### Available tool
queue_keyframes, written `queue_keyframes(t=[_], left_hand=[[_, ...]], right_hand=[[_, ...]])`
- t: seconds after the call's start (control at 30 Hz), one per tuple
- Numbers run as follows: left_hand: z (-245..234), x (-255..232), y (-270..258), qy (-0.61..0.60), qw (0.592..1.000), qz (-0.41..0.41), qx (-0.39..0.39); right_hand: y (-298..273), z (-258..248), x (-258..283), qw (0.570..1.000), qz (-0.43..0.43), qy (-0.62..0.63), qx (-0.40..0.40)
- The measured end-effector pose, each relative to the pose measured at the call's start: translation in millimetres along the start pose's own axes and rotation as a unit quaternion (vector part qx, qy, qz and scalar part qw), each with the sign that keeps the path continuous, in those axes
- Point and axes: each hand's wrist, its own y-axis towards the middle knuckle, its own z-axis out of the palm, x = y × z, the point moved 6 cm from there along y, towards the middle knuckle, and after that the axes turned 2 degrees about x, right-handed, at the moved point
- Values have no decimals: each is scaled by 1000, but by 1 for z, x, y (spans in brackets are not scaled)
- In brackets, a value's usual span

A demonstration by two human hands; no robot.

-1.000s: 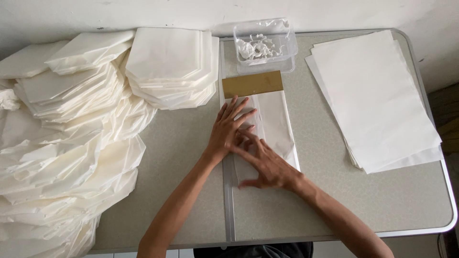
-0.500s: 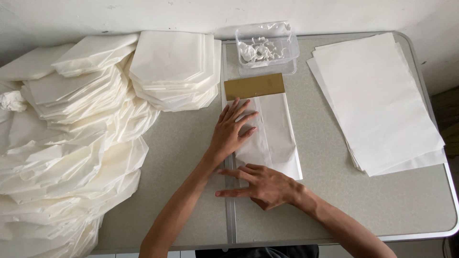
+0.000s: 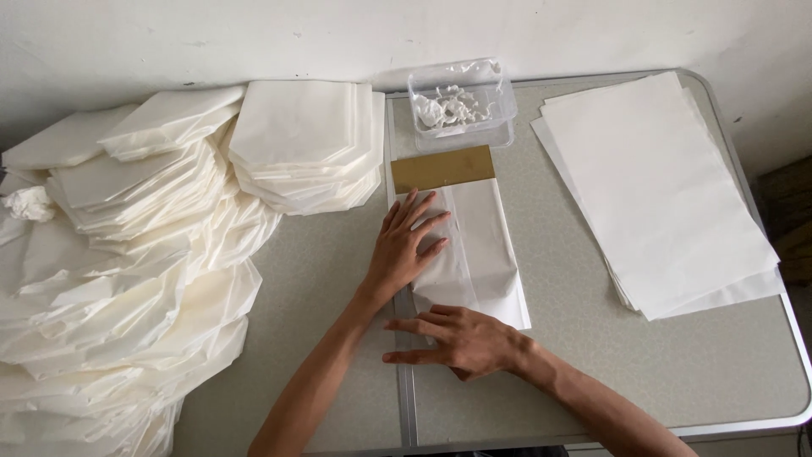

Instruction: Folding white paper sheets around a cardboard template to create bags

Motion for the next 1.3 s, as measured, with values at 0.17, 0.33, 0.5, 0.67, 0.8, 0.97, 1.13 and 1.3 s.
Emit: queue_keyframes(t=[0.17,0.33,0.5,0.67,0.8,0.97,1.13,1.3], left_hand=[[-2,-2,1,-1,1000,0,6],[0,-2,-1,-7,1000,-1,8],[-4,-3,1,-5,1000,4,-5],[-6,-5,3,-8,1000,-3,9],[-6,-5,2,-10,1000,3,2],[1,0,2,4,1000,4,-5],[7,2,-2,17,1000,6,-9],[15,12,-2,23,998,-55,34]], right_hand=[[-1,8,6,998,-21,-60,24],[-2,9,12,996,-37,-82,-26],[0,11,16,986,-61,-143,-52],[-2,13,14,983,-65,-156,-71],[1,8,16,981,-76,-149,-94],[0,0,18,982,-107,-108,-110],[-2,-6,19,981,-132,-87,-117],[5,-34,-10,955,44,223,-190]])
